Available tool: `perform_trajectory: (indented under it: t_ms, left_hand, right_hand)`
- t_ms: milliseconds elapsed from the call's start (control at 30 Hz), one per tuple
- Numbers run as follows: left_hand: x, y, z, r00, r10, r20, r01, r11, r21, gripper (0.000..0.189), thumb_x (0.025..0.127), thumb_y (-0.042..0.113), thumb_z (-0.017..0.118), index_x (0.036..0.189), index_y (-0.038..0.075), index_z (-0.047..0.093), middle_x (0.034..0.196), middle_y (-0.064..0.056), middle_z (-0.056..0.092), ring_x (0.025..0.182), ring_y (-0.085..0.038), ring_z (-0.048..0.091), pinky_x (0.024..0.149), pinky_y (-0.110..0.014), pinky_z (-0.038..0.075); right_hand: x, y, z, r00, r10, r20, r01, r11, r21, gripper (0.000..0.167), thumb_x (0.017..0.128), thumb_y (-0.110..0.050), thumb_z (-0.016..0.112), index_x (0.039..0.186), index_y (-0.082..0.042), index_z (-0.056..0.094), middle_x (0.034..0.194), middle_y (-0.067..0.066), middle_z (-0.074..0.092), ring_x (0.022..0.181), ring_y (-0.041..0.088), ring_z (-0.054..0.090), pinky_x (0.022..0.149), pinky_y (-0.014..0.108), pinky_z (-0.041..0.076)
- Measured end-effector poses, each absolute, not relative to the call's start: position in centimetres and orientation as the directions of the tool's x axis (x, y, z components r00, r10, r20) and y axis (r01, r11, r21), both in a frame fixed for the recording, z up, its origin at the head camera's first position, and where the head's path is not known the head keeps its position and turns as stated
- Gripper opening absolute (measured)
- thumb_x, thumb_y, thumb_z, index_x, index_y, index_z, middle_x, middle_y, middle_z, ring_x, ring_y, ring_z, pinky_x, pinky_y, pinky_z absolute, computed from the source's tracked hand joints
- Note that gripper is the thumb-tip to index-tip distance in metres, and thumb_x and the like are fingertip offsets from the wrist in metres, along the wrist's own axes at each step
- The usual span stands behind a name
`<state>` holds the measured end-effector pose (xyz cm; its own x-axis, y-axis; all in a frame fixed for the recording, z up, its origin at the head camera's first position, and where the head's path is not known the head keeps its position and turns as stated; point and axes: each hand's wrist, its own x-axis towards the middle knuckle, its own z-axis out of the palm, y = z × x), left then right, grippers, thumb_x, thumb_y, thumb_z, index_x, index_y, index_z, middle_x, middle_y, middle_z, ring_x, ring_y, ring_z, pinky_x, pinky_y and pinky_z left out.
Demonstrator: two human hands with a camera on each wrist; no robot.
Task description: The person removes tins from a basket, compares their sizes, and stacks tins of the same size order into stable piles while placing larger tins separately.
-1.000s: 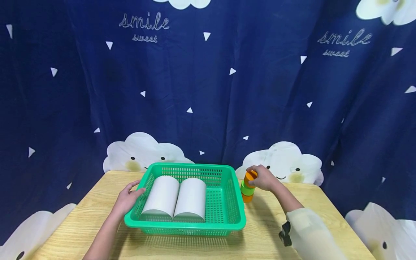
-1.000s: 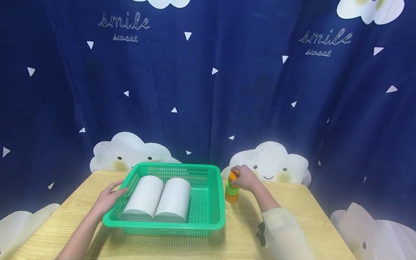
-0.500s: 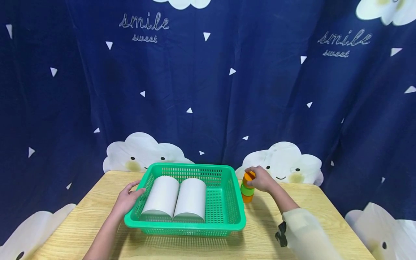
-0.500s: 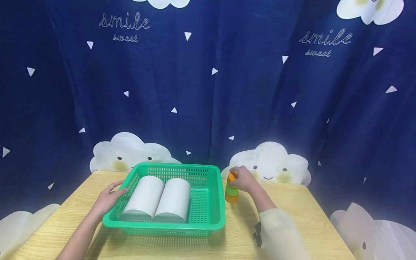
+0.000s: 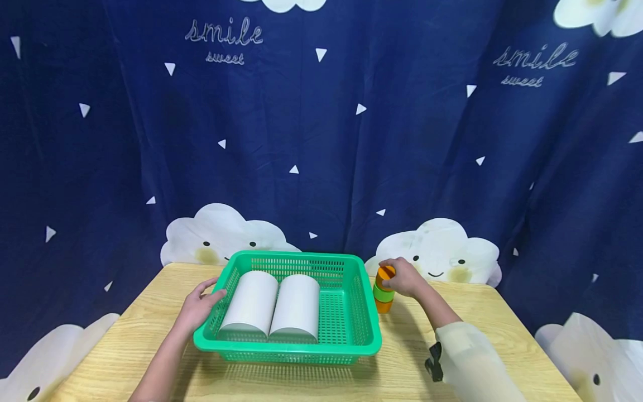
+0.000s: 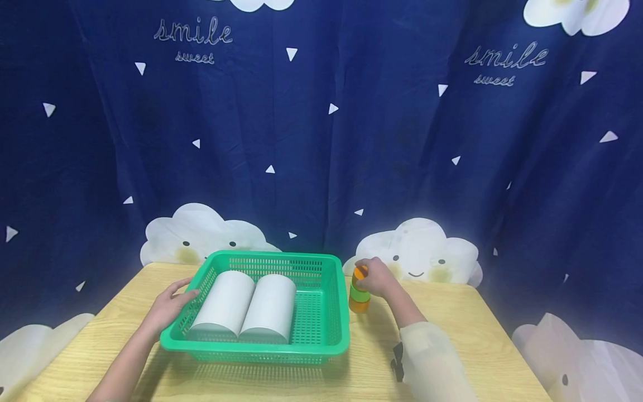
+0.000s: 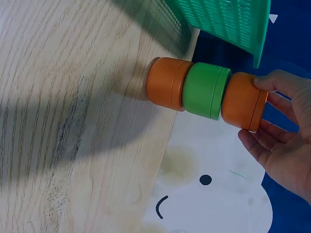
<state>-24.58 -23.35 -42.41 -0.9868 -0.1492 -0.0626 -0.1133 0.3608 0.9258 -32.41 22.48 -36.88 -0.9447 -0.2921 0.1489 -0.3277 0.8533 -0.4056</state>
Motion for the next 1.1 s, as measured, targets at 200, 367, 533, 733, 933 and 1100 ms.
perform_trajectory:
  t_ms: [200,367,533,733,933,1100]
  left_hand:
    - [-24.58,-23.35,-42.41,-0.988,-0.145,-0.056,-0.106,0.365,0.925,0.061,0.096,0.034,0.051,0.144,0.004,0.029,0.127,-0.033,0.049,0.092,-0.025,0.064,0.073,-0.036,0.054]
    - [-24.68,-23.38,-42.49,-0.987,-0.149,-0.056,-0.108,0.367,0.924,0.061,0.096,0.034,0.050,0.144,0.004,0.029,0.127,-0.032,0.050,0.092,-0.025,0.063,0.073,-0.035,0.054]
    - [-24.77,-23.41,-42.52,-0.987,-0.153,-0.050,-0.104,0.368,0.924,0.061,0.095,0.035,0.051,0.143,0.004,0.030,0.127,-0.032,0.050,0.092,-0.025,0.063,0.073,-0.036,0.054]
    - [-24.71,-23.38,-42.51,-0.988,-0.149,-0.049,-0.102,0.370,0.924,0.061,0.096,0.034,0.050,0.144,0.003,0.029,0.127,-0.033,0.050,0.091,-0.024,0.064,0.073,-0.035,0.054]
    - [-24.76,-23.46,-42.69,-0.988,-0.148,-0.053,-0.104,0.361,0.927,0.061,0.095,0.034,0.051,0.143,0.003,0.030,0.125,-0.032,0.052,0.089,-0.022,0.064,0.072,-0.035,0.054]
    - [-24.79,-23.53,-42.87,-0.987,-0.151,-0.051,-0.102,0.352,0.930,0.060,0.095,0.034,0.051,0.143,0.004,0.030,0.124,-0.032,0.052,0.088,-0.021,0.064,0.072,-0.035,0.054]
  right_hand:
    - [-32.55,22.46,-37.23,-0.933,-0.311,0.179,-0.358,0.847,-0.394,0.047,0.072,-0.004,0.067,0.117,0.005,0.060,0.106,0.021,0.060,0.093,0.029,0.055,0.083,0.044,0.048]
    - [-32.50,22.54,-37.40,-0.927,-0.313,0.208,-0.372,0.842,-0.390,0.044,0.073,-0.006,0.067,0.115,0.005,0.062,0.107,0.021,0.062,0.094,0.030,0.055,0.084,0.046,0.048]
    - [-32.48,22.58,-37.58,-0.932,-0.289,0.221,-0.356,0.844,-0.401,0.042,0.076,-0.008,0.068,0.116,0.003,0.062,0.105,0.021,0.060,0.092,0.030,0.056,0.084,0.046,0.047]
    - [-32.31,22.54,-37.71,-0.939,-0.264,0.218,-0.335,0.843,-0.422,0.040,0.078,-0.009,0.069,0.115,0.003,0.061,0.105,0.022,0.059,0.093,0.031,0.055,0.085,0.047,0.047]
    - [-32.18,22.49,-37.81,-0.936,-0.267,0.231,-0.344,0.837,-0.426,0.039,0.078,-0.009,0.069,0.114,0.003,0.062,0.110,0.024,0.058,0.099,0.034,0.054,0.088,0.049,0.046]
    - [-32.13,22.37,-37.87,-0.935,-0.255,0.245,-0.342,0.831,-0.440,0.040,0.077,-0.010,0.070,0.114,0.004,0.061,0.114,0.027,0.055,0.102,0.036,0.052,0.089,0.050,0.045]
